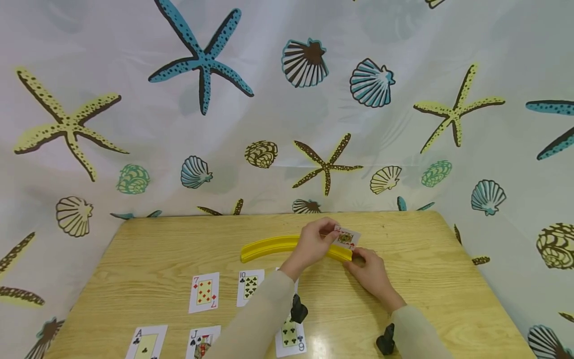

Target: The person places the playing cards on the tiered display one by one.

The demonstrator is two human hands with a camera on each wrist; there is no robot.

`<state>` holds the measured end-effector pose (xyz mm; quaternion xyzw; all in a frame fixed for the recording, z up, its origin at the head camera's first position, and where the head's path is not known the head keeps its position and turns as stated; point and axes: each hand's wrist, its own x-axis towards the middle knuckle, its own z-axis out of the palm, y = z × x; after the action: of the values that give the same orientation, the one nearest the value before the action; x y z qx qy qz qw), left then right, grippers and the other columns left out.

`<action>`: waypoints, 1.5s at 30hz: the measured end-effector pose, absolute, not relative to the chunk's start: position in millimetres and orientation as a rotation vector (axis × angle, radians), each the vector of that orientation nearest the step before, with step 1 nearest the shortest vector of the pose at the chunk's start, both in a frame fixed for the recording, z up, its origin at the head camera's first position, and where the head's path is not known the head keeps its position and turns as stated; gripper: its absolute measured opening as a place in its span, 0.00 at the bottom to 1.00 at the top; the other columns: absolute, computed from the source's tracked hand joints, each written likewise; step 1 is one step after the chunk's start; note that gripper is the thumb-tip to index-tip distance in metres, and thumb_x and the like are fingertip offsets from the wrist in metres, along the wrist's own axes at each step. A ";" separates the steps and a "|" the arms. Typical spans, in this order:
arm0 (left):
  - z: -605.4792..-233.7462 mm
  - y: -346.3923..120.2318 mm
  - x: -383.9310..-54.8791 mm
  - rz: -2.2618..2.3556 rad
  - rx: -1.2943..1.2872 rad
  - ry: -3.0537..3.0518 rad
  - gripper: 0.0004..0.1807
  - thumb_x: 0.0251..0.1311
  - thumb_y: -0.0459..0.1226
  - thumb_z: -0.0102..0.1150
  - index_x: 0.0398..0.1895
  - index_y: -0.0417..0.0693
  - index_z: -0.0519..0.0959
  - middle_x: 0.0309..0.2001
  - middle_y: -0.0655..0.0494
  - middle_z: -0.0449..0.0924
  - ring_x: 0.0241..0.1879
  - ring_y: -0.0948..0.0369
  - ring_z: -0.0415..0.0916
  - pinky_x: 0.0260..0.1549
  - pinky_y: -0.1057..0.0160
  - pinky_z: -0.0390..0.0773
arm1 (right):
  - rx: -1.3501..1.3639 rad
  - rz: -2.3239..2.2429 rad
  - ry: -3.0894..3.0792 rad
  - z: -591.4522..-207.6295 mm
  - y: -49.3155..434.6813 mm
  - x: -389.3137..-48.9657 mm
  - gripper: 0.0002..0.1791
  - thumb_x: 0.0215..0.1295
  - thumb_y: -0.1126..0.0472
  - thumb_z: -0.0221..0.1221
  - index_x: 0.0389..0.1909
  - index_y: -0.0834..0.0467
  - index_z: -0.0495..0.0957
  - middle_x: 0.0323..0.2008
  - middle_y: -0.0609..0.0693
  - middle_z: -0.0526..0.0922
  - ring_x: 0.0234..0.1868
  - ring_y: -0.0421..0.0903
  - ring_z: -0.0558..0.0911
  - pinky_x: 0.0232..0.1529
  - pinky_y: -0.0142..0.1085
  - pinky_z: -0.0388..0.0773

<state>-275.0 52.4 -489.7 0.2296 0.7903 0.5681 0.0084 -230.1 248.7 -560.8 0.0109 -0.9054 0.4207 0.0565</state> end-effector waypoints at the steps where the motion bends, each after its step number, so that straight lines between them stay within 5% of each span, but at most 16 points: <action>1: -489.9 52.9 -275.3 1.782 0.717 2.467 0.07 0.76 0.31 0.59 0.50 0.42 0.84 0.46 0.46 0.88 0.47 0.51 0.86 0.52 0.54 0.87 | 0.034 1.277 -2.745 -560.4 248.4 -230.2 0.22 0.69 0.60 0.70 0.60 0.65 0.83 0.57 0.63 0.85 0.61 0.60 0.80 0.67 0.59 0.76; 9: -495.9 56.9 -280.5 1.777 0.678 2.445 0.07 0.75 0.31 0.59 0.49 0.43 0.84 0.46 0.47 0.88 0.45 0.56 0.84 0.49 0.60 0.85 | 0.033 1.287 -2.743 -560.7 247.6 -229.9 0.21 0.68 0.60 0.70 0.58 0.64 0.84 0.57 0.62 0.85 0.61 0.60 0.80 0.68 0.59 0.75; 45: -504.8 49.5 -289.5 1.744 0.573 2.457 0.07 0.75 0.30 0.59 0.51 0.44 0.83 0.46 0.48 0.86 0.45 0.57 0.83 0.53 0.56 0.85 | 0.041 1.298 -2.739 -558.4 247.0 -228.2 0.23 0.68 0.61 0.70 0.62 0.65 0.82 0.58 0.62 0.85 0.62 0.60 0.80 0.69 0.58 0.74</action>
<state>-289.5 49.5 -504.8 0.1867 0.8006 0.5681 0.0373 -228.2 247.0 -558.4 0.0136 -0.9023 0.4274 0.0551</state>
